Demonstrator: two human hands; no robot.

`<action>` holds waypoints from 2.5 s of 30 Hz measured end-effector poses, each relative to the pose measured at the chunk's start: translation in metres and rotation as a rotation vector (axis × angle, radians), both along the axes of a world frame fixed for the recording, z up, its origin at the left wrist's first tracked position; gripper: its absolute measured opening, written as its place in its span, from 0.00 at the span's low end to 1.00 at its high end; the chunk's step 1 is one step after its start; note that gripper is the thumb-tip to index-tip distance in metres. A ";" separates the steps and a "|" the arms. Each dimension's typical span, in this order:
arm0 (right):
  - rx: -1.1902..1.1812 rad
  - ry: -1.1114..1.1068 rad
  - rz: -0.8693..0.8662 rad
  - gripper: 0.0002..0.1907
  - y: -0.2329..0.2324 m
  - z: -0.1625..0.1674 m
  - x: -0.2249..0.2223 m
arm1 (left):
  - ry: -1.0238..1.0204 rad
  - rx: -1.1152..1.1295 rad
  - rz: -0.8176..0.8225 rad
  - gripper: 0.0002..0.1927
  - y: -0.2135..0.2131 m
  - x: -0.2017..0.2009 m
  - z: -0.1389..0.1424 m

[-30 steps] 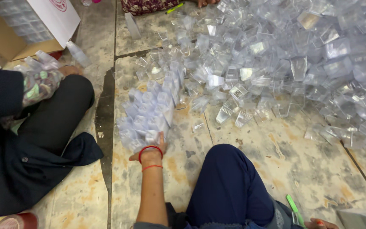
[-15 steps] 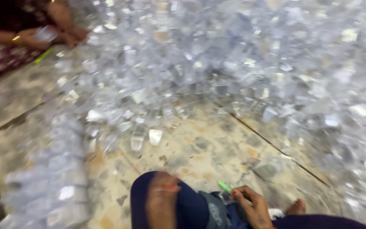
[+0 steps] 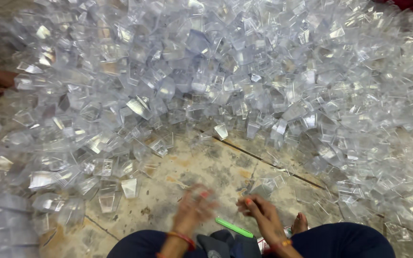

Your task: The person sits on the floor beside a large pile of clear plastic cups, picks up cups one at a time, and nests them into a stack held in one hand. The person places completed stacks aside and continues building new stacks from the loose cups.

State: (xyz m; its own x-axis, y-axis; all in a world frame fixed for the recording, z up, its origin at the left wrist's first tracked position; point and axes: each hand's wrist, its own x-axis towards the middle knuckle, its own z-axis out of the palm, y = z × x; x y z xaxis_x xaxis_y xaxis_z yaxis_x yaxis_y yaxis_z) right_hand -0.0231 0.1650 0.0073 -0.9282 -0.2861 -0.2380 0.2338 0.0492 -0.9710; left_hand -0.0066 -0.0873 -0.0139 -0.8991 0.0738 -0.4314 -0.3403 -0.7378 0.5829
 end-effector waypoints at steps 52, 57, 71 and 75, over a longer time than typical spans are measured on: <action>0.218 0.228 0.684 0.37 -0.203 -0.011 -0.151 | -0.190 -0.263 0.348 0.32 -0.067 -0.050 -0.003; 0.537 0.475 0.386 0.28 -0.294 -0.018 -0.191 | -0.211 -0.086 0.504 0.27 -0.086 -0.049 -0.016; 0.594 0.469 0.248 0.30 -0.277 -0.048 -0.162 | -0.306 0.043 0.653 0.26 -0.094 -0.053 -0.031; 0.087 0.206 0.062 0.19 -0.224 -0.047 -0.149 | -0.227 -0.219 0.520 0.27 -0.084 -0.051 -0.020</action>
